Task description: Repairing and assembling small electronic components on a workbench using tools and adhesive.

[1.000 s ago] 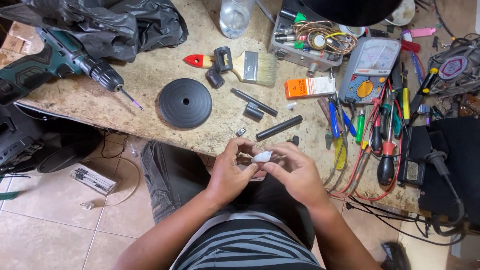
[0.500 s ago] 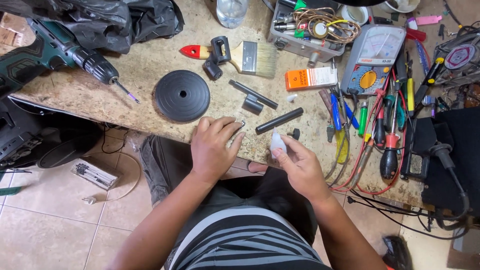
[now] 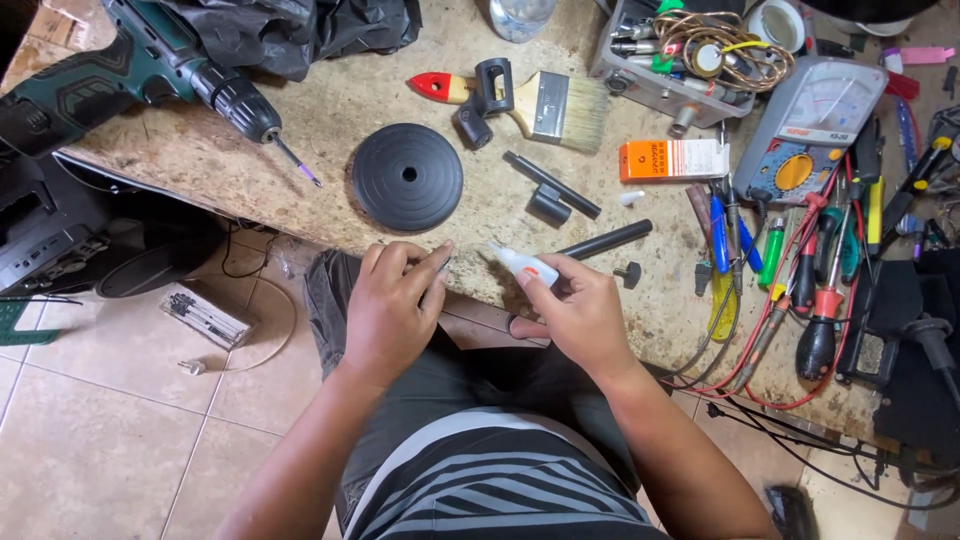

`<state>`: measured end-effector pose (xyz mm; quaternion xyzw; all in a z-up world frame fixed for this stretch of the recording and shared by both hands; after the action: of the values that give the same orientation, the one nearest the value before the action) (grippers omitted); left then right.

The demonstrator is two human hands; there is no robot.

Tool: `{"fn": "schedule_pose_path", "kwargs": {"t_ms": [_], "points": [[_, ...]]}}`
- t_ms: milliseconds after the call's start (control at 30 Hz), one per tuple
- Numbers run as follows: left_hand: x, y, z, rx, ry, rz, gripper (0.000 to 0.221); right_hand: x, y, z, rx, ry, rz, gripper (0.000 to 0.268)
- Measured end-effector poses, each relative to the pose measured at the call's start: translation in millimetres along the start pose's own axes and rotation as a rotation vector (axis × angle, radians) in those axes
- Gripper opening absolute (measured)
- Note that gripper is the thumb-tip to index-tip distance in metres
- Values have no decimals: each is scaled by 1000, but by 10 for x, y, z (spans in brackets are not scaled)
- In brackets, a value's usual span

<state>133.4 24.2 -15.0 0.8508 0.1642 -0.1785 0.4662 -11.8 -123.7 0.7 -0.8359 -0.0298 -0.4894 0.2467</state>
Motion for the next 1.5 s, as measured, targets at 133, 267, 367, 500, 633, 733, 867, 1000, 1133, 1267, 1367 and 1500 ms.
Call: {"fn": "schedule_pose_path", "kwargs": {"t_ms": [133,267,367,500,633,733,867,1000,1133,1267,1367,1500], "points": [[38,103,-64,101,-78,-56,19,80,9,72,2,-97,-53,26],[76,155,-48,218,-122,-57,12,-54,154,27,-48,-179,-122,21],[149,124,-2,245,-152,-67,14,-52,223,12,-49,-233,-210,18],[244,66,56,292,-158,-85,22,-44,260,18,-46,-281,-287,17],[242,86,35,288,-130,-91,27,-30,251,25,-37,-311,-283,17],[217,167,-12,266,-141,-130,26,-21,243,9,-41,-297,-292,17],[212,160,-10,180,-163,-140,24,-23,184,-72,-69,-228,-302,16],[226,75,47,80,-146,-204,27,-150,167,-137,-65,-52,-305,16],[221,-4,80,35,-121,-238,27,-36,-28,23,-45,98,-242,16],[153,44,16,-22,-89,-221,22,-247,89,103,-15,208,-116,10],[153,76,-1,-26,-103,-229,23,-238,99,174,-12,183,-58,12],[148,117,-10,-6,-135,-234,26,-164,104,252,-6,87,-65,13]]}}
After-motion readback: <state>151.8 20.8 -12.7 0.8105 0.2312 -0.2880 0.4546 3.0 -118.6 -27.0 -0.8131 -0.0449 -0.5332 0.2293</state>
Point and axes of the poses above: each hand's wrist, its own y-axis towards the middle knuckle, its own z-axis out of the palm, x = y × z, the point moved 7 cm from there along y, towards the middle knuckle, and after that the axes turned 13 degrees about -x, right-handed, at the moved point
